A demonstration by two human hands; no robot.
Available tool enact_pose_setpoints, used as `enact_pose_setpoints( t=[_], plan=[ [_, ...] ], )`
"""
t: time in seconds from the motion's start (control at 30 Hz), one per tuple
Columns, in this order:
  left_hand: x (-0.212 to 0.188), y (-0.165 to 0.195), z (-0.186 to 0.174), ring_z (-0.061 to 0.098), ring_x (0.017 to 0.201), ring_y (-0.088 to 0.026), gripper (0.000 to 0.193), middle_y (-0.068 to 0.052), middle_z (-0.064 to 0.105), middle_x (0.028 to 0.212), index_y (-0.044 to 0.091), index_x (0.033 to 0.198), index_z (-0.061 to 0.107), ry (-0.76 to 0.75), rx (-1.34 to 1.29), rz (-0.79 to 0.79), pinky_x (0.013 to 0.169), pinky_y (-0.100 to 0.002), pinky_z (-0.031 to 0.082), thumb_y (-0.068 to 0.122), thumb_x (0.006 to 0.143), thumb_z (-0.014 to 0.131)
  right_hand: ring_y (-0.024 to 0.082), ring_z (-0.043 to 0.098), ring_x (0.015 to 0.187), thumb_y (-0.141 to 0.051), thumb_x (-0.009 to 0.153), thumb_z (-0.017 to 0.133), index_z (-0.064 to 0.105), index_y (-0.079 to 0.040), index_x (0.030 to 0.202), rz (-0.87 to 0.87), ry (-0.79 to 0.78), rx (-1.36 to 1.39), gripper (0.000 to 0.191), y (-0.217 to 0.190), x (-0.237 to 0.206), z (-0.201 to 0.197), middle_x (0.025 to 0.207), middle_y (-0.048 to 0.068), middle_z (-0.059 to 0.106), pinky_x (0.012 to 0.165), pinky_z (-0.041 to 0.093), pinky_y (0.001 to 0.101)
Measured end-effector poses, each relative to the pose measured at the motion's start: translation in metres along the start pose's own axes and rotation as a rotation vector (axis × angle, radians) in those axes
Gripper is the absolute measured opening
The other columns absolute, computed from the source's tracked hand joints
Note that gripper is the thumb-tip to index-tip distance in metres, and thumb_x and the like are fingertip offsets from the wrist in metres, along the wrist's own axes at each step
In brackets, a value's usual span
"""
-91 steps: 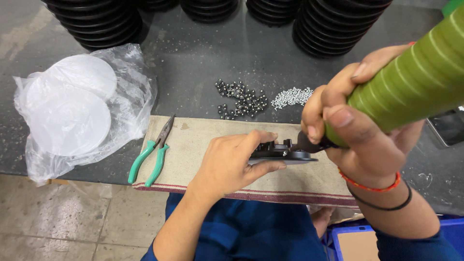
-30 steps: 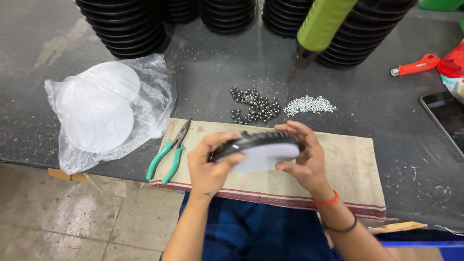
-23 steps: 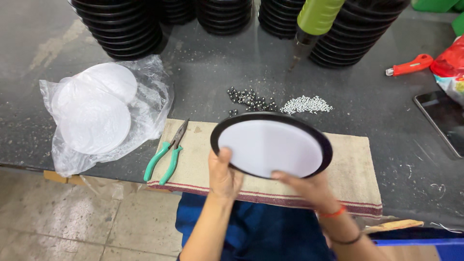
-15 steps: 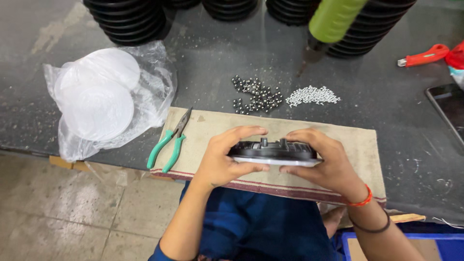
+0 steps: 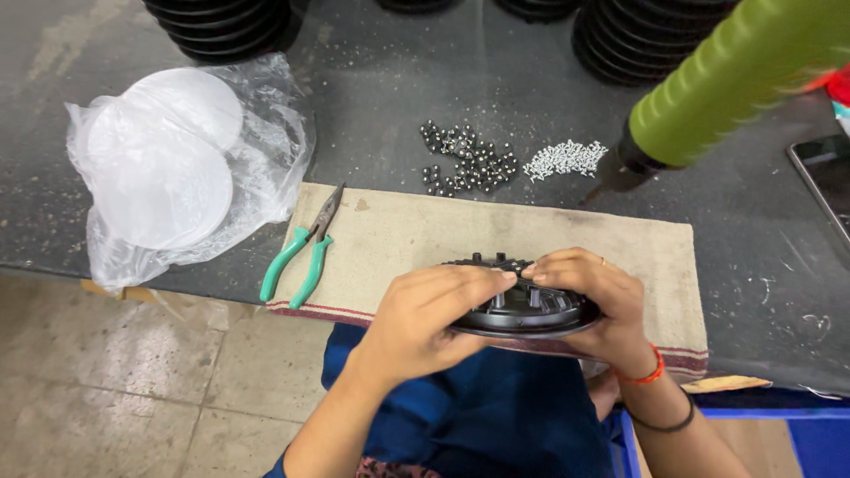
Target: The person uses a green electric screwdriver to drive screws into a black round plastic light fixture housing, picks small screws from the table, fits a white diffuser disc into the housing, and stacks finished fixtures with others on the workbench.
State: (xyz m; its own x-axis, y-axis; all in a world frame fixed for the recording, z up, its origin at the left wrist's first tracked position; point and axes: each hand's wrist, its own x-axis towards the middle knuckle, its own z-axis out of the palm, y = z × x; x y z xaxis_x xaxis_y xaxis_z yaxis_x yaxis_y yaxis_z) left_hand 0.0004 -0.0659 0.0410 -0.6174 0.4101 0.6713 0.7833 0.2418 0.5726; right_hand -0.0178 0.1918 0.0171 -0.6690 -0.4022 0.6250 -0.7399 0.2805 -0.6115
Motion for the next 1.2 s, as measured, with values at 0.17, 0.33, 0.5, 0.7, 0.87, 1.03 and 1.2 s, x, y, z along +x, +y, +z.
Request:
enact_pose_setpoints(
  t=[0.17, 0.33, 0.5, 0.7, 0.87, 1.03, 1.2],
  plan=[
    [0.008, 0.012, 0.006, 0.075, 0.103, -0.028, 0.050, -0.010, 0.074, 0.114, 0.004, 0.121, 0.066, 0.094, 0.113, 0.071, 0.090, -0.036, 0.060, 0.027, 0.082, 0.087, 0.030, 0.074, 0.105, -0.024, 0.068, 0.089, 0.067, -0.004, 0.110, -0.035, 0.024, -0.001, 0.052, -0.002, -0.001, 0.004, 0.108, 0.011, 0.075, 0.094, 0.059, 0.0389],
    [0.019, 0.016, 0.001, 0.074, 0.093, -0.027, 0.050, -0.009, 0.075, 0.109, 0.004, 0.122, 0.067, 0.039, 0.236, 0.065, 0.083, -0.037, 0.058, 0.030, 0.083, 0.085, 0.030, 0.069, 0.109, -0.040, 0.091, 0.074, 0.062, 0.000, 0.118, -0.024, 0.084, 0.238, 0.050, 0.012, -0.010, 0.008, 0.114, 0.018, 0.069, 0.097, 0.056, 0.0389],
    [0.032, 0.014, -0.001, 0.070, 0.075, -0.023, 0.049, -0.005, 0.073, 0.089, 0.008, 0.111, 0.070, 0.042, 0.245, -0.102, 0.068, -0.035, 0.054, 0.038, 0.078, 0.088, 0.023, 0.071, 0.097, -0.031, 0.102, 0.062, 0.071, -0.003, 0.112, 0.444, 0.249, 0.146, 0.031, 0.079, -0.010, -0.023, 0.104, 0.012, 0.075, 0.091, 0.055, 0.0355],
    [0.040, 0.012, -0.001, 0.071, 0.078, -0.024, 0.045, -0.006, 0.074, 0.094, 0.006, 0.112, 0.069, 0.010, 0.218, -0.075, 0.069, -0.035, 0.054, 0.034, 0.081, 0.086, 0.028, 0.070, 0.077, -0.021, 0.088, 0.080, 0.074, -0.001, 0.102, 0.607, -0.050, -0.564, 0.025, 0.177, 0.017, -0.067, 0.088, 0.018, 0.072, 0.073, 0.054, 0.0373],
    [0.037, 0.009, -0.002, 0.071, 0.074, -0.023, 0.047, -0.005, 0.075, 0.091, 0.008, 0.110, 0.070, -0.013, 0.241, -0.082, 0.068, -0.035, 0.054, 0.035, 0.076, 0.088, 0.025, 0.069, 0.073, -0.022, 0.085, 0.080, 0.079, -0.006, 0.095, 0.564, -0.102, -0.507, 0.019, 0.190, 0.026, -0.058, 0.085, 0.012, 0.071, 0.069, 0.054, 0.0363],
    [0.035, 0.002, 0.001, 0.072, 0.075, -0.023, 0.053, -0.004, 0.076, 0.094, 0.009, 0.107, 0.069, 0.023, 0.253, -0.099, 0.068, -0.034, 0.055, 0.041, 0.070, 0.090, 0.023, 0.069, 0.070, -0.022, 0.082, 0.080, 0.077, -0.007, 0.092, 0.636, -0.114, -0.474, 0.018, 0.184, 0.035, -0.054, 0.080, 0.009, 0.072, 0.068, 0.054, 0.0349],
    [0.029, -0.002, -0.001, 0.072, 0.075, -0.023, 0.052, -0.004, 0.076, 0.093, 0.009, 0.107, 0.071, -0.003, 0.238, -0.081, 0.068, -0.035, 0.055, 0.039, 0.069, 0.092, 0.022, 0.070, 0.072, -0.019, 0.084, 0.078, 0.079, -0.009, 0.091, 0.578, -0.160, -0.499, 0.012, 0.182, 0.037, -0.056, 0.083, 0.009, 0.073, 0.069, 0.055, 0.0347]
  ],
)
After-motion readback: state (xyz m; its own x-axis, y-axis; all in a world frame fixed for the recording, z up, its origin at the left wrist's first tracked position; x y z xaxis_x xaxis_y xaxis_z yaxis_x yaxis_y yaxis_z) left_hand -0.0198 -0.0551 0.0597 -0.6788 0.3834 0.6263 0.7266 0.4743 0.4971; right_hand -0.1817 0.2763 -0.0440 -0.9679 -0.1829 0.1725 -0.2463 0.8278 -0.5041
